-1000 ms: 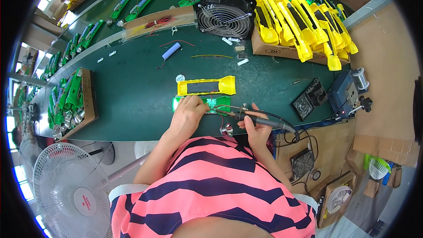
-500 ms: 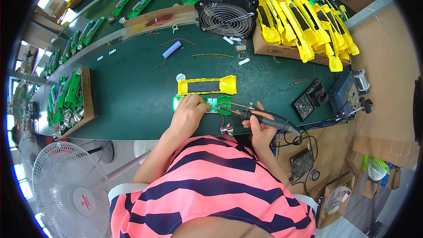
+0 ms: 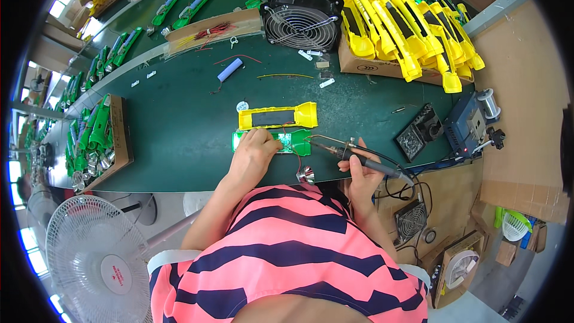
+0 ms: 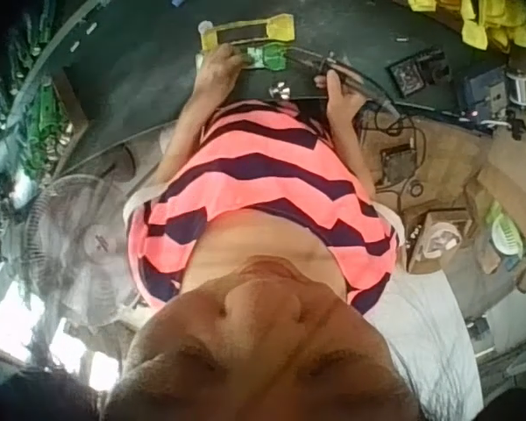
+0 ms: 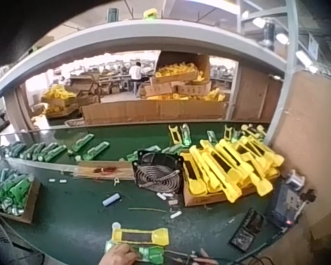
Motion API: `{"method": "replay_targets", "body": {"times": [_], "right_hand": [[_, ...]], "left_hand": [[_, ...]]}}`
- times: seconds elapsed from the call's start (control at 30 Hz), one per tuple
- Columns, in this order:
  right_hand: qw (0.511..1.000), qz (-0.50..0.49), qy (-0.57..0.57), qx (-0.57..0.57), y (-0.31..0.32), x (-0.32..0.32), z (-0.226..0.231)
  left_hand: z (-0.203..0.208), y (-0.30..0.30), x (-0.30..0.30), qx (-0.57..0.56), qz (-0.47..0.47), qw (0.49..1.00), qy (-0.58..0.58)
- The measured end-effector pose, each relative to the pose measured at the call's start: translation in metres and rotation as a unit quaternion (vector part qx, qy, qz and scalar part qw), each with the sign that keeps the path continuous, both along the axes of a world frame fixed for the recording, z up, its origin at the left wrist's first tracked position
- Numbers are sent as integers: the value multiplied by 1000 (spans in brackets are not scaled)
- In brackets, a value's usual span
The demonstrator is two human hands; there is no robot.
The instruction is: Soldering internal components and wires inside flashlight housings on an assembly line.
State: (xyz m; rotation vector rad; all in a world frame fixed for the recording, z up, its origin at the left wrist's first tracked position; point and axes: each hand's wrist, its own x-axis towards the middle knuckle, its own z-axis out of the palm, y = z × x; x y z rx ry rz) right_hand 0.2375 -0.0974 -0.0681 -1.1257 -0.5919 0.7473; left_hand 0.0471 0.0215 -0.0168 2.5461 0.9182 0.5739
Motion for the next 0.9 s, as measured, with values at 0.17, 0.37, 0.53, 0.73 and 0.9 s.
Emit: {"method": "replay_targets", "body": {"times": [0.17, 0.37, 0.53, 0.73, 0.9], "right_hand": [[1000, 13, 24, -14, -2, 1, -3], [1000, 5, 7, 1, -1, 2, -3], [1000, -2, 0, -8, -2, 7, -2], [999, -17, -16, 25, -2, 11, 3], [995, -77, -53, 23, -6, 17, 11]], "left_hand": [[1, 1, 1, -7, 0, 1000, -12], [4, 3, 1, -25, 8, 1000, -15], [2, 16, -5, -82, 83, 986, -115], [-3, 70, -24, -29, 161, 983, 85], [-4, 71, -17, 1, 161, 979, 124]]}}
